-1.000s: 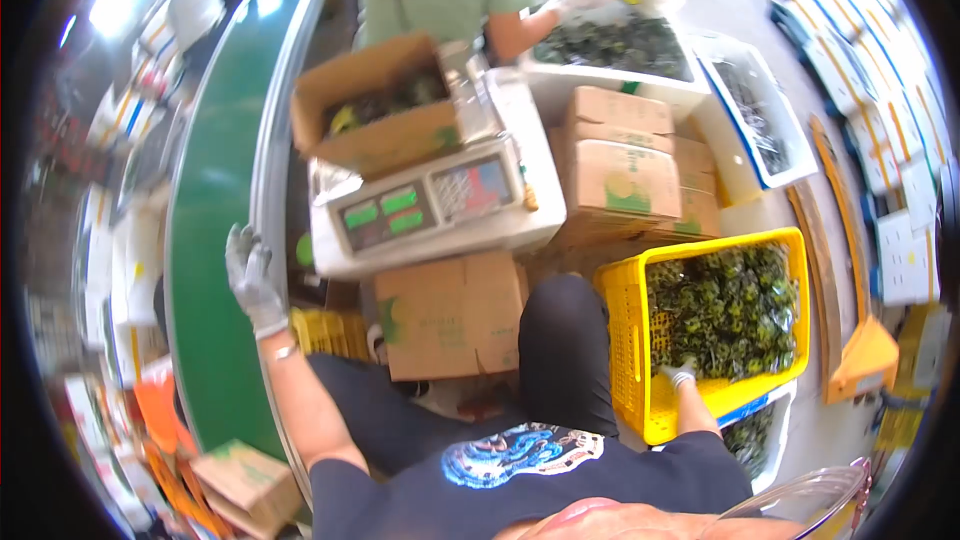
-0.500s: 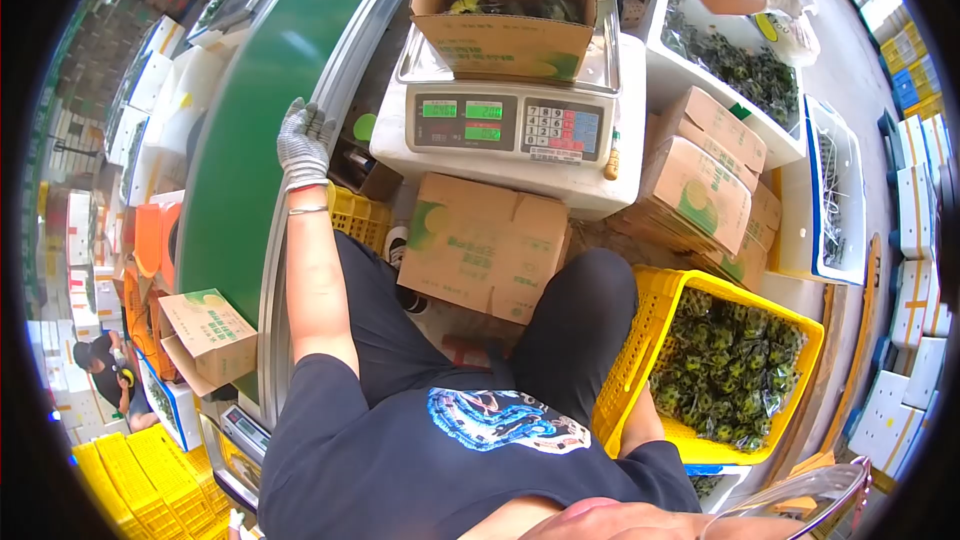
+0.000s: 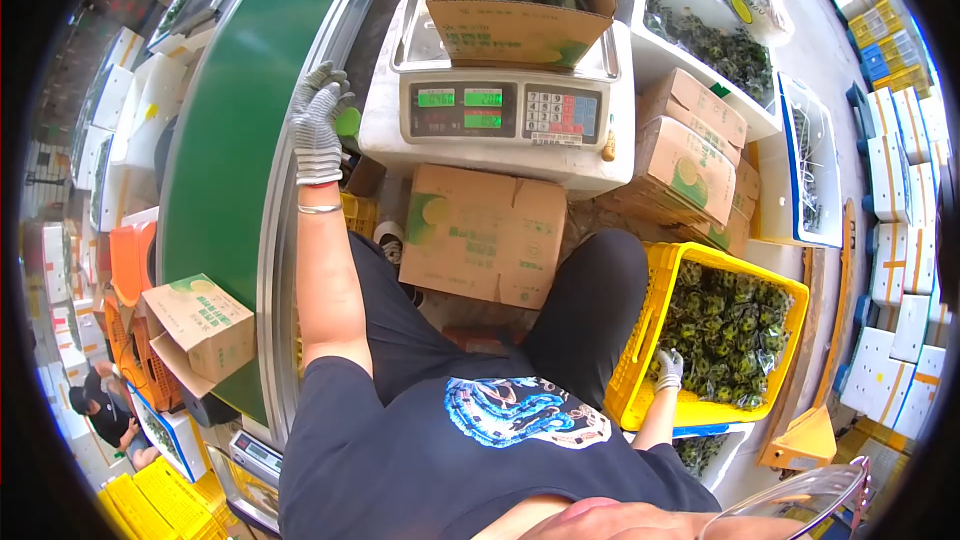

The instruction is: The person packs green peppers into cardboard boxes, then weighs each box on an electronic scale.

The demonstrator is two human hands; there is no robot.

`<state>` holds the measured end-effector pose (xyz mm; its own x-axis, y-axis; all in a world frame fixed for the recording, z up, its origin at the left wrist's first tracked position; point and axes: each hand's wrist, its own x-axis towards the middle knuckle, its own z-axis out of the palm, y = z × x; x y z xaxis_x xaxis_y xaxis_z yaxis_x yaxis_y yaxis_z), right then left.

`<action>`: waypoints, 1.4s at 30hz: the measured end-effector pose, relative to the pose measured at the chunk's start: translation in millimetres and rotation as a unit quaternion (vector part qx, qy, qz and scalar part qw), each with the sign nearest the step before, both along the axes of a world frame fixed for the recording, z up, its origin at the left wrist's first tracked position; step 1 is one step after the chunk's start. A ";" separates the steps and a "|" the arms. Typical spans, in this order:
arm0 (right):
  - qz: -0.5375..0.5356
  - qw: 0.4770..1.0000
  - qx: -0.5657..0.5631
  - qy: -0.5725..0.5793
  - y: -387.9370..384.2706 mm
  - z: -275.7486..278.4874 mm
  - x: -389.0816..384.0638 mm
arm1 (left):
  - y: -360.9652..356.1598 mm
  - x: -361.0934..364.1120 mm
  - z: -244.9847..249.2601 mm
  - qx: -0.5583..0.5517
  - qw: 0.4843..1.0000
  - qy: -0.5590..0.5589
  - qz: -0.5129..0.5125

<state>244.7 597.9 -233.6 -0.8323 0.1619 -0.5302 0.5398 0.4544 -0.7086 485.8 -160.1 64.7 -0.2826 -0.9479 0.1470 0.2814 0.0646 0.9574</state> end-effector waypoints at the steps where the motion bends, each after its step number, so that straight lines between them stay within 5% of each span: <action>1: -0.006 1.000 0.005 -0.006 -1.1 4.4 -1.3 | 4.5 -4.0 3.3 -0.008 1.000 -0.006 0.002; 4: -0.009 0.999 0.038 0.007 -33.4 45.1 -2.5 | 11.2 -12.0 13.8 -0.053 0.998 -0.032 -0.001; 5: -0.017 0.999 0.035 -0.021 -75.9 101.7 7.5 | 11.0 -16.6 15.9 -0.075 0.996 -0.039 -0.004; 6: 0.049 0.993 0.089 0.055 -18.9 24.8 -7.7 | 13.3 -22.9 17.9 -0.095 0.994 -0.048 -0.013; 7: 0.039 0.992 0.117 0.006 -27.3 28.6 -7.4 | 19.0 -31.4 28.5 -0.155 0.986 -0.056 -0.014; 10: 0.261 0.937 0.226 0.058 -30.8 53.3 -16.2 | 35.6 -64.3 67.2 -0.348 0.923 -0.161 0.034; 11: 0.339 0.889 0.299 0.070 -23.3 38.7 -25.1 | 44.9 -86.1 72.9 -0.345 0.913 -0.217 0.025; 12: 0.304 0.890 0.328 0.086 -17.3 22.1 -21.7 | 57.7 -102.0 83.4 -0.248 0.959 -0.130 -0.042; 14: 0.316 0.907 0.279 0.013 -20.6 47.8 -10.4 | 58.3 -106.4 86.1 -0.440 0.854 -0.275 0.021; 16: 0.390 0.848 0.299 -0.200 -39.1 68.6 -15.0 | 53.1 -104.4 79.3 -0.183 0.973 -0.113 -0.085; 17: 0.451 0.815 0.300 -0.207 -33.8 56.9 -7.7 | 35.0 -88.8 64.5 -0.410 0.884 -0.219 -0.054; 18: 0.513 0.774 0.310 -0.205 -24.6 53.1 -11.8 | 22.2 -75.8 42.3 -0.607 0.740 -0.291 -0.006; 20: 0.466 0.778 0.360 -0.219 -19.6 35.6 -16.1 | 52.8 -69.2 37.3 -0.207 0.959 -0.192 -0.033; 25: 0.423 0.784 0.377 -0.252 1.6 -45.4 -52.3 | 31.0 10.0 -3.0 -0.113 0.965 -0.234 0.015; 28: 0.202 0.868 0.322 -0.319 -5.5 -58.5 -40.7 | 26.3 43.9 -11.6 -0.050 0.974 -0.217 0.047; 31: -0.029 0.893 0.255 -0.370 -19.0 -56.4 -38.6 | 5.4 60.7 -25.4 0.054 0.982 -0.165 0.070; 33: 0.065 0.893 0.252 -0.368 -22.0 -45.2 -27.2 | -3.4 69.2 -35.8 0.028 0.978 -0.202 0.030; 36: 0.015 0.903 0.281 -0.325 -37.7 -31.6 -23.1 | 6.8 61.4 -34.5 0.042 0.977 -0.208 -0.005; 39: 0.146 0.900 0.263 -0.316 -35.0 -46.9 -24.4 | 20.6 43.3 -35.0 0.083 0.978 -0.190 -0.011; 42: 0.239 0.884 0.226 -0.333 -49.8 -2.4 -43.3 | 22.1 37.3 -33.8 0.084 0.976 -0.200 -0.028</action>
